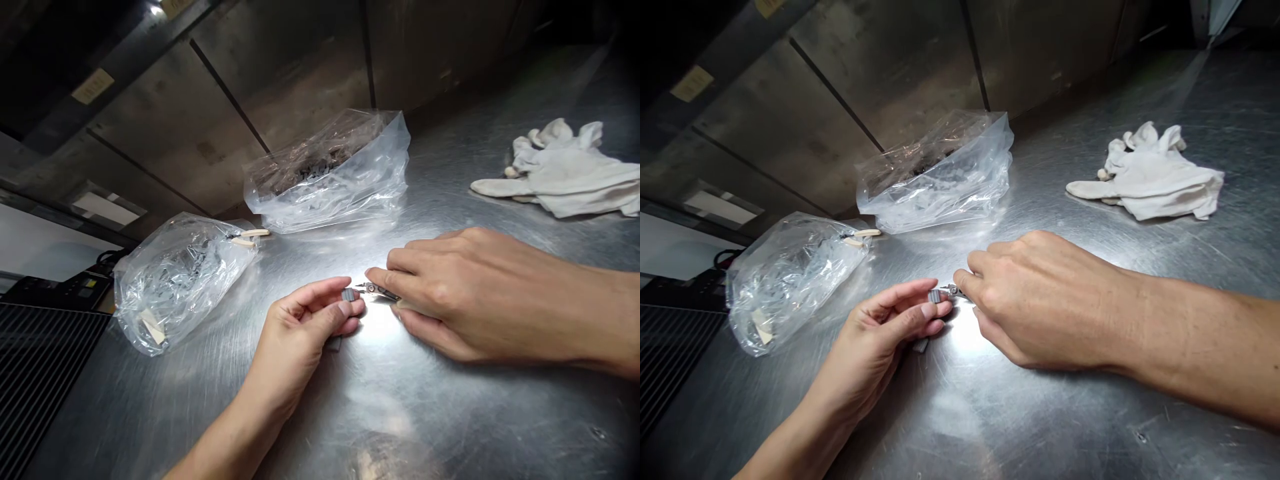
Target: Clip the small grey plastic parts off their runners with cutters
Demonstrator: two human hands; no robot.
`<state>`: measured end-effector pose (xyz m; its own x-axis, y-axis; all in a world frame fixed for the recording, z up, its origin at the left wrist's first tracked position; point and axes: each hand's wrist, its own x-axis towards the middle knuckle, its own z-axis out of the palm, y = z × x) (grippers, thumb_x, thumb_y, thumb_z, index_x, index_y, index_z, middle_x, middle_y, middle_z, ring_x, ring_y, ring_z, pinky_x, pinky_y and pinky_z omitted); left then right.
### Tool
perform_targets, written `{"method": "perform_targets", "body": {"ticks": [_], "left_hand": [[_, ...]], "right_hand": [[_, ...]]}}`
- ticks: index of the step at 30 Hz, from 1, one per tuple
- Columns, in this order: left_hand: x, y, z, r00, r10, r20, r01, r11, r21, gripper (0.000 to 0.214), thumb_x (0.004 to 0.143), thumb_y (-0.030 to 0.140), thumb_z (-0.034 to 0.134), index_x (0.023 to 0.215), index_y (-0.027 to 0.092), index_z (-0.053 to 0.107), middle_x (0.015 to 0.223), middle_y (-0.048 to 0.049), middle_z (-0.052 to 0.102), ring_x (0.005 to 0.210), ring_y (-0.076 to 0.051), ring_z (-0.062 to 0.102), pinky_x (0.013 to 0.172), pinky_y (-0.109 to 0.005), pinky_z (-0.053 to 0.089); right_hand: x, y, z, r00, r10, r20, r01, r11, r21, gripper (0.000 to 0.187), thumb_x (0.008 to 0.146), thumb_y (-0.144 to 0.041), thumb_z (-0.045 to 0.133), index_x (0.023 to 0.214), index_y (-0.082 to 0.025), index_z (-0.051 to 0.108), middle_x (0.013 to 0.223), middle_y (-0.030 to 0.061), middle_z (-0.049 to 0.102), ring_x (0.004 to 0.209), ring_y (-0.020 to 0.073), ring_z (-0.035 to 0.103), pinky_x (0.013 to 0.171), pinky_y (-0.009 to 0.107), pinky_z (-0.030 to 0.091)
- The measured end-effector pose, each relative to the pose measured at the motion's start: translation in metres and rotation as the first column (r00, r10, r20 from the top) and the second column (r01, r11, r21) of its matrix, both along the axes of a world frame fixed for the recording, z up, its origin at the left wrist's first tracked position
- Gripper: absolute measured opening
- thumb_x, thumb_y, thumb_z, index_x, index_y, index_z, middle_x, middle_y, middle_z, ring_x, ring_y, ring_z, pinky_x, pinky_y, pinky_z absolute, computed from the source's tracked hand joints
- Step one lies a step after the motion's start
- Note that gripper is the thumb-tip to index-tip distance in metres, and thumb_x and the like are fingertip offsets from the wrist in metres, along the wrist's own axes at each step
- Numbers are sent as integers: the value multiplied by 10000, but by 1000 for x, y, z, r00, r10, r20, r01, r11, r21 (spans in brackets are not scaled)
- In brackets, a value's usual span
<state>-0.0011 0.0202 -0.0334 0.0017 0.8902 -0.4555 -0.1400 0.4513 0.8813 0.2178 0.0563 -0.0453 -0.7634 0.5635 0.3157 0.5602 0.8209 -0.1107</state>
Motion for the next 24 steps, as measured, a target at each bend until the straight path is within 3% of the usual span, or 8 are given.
{"method": "perform_targets", "body": {"ticks": [5, 9, 14, 19, 21, 24], "left_hand": [[-8, 5, 10, 979, 124, 163, -129, 991, 22, 161, 826, 56, 711, 946, 153, 760, 867, -45, 776, 746, -135, 757, 629, -174, 624], [-21, 11, 20, 988, -9, 152, -9, 993, 116, 74, 878, 149, 634, 855, 142, 704, 748, -8, 677, 577, -135, 676, 372, -196, 552], [-41, 21, 24, 984, -156, 84, 158, 987, -20, 125, 859, 126, 539, 852, 145, 662, 767, -29, 651, 576, -151, 659, 349, -215, 534], [-46, 21, 22, 928, -276, -253, 278, 960, -27, 241, 948, 327, 488, 828, 169, 625, 712, -5, 550, 546, -149, 550, 352, -221, 457], [-45, 17, 23, 835, -324, -444, 352, 936, -21, 269, 963, 397, 530, 835, 178, 619, 688, 21, 503, 544, -120, 474, 413, -198, 401], [-44, 10, 26, 634, -354, -688, 472, 881, -18, 229, 930, 413, 637, 910, 185, 648, 710, 27, 521, 626, -121, 459, 547, -212, 372]], "right_hand": [[2, 4, 1, 998, -56, 3, 56, 998, -5, 176, 876, -230, 536, 952, -177, 686, 752, 32, 598, 576, 153, 439, 571, 334, 188], [3, 5, -1, 998, -58, 12, 59, 998, -33, 190, 880, -227, 536, 977, -170, 689, 757, 34, 596, 588, 152, 431, 575, 333, 188], [3, 4, -6, 998, -54, 14, 54, 997, -47, 209, 897, -254, 535, 1017, -175, 686, 774, 33, 593, 607, 161, 460, 587, 331, 210], [3, 4, -6, 999, -50, 11, 50, 997, -62, 206, 888, -234, 538, 1018, -171, 684, 776, 41, 597, 613, 172, 484, 601, 340, 237], [3, 5, -6, 999, -45, 1, 45, 997, -57, 202, 885, -237, 542, 1013, -174, 685, 770, 37, 597, 605, 167, 484, 596, 334, 241], [3, 6, -6, 999, -45, -14, 44, 998, -47, 204, 882, -252, 554, 1017, -178, 689, 768, 30, 600, 601, 162, 488, 583, 323, 235]]}}
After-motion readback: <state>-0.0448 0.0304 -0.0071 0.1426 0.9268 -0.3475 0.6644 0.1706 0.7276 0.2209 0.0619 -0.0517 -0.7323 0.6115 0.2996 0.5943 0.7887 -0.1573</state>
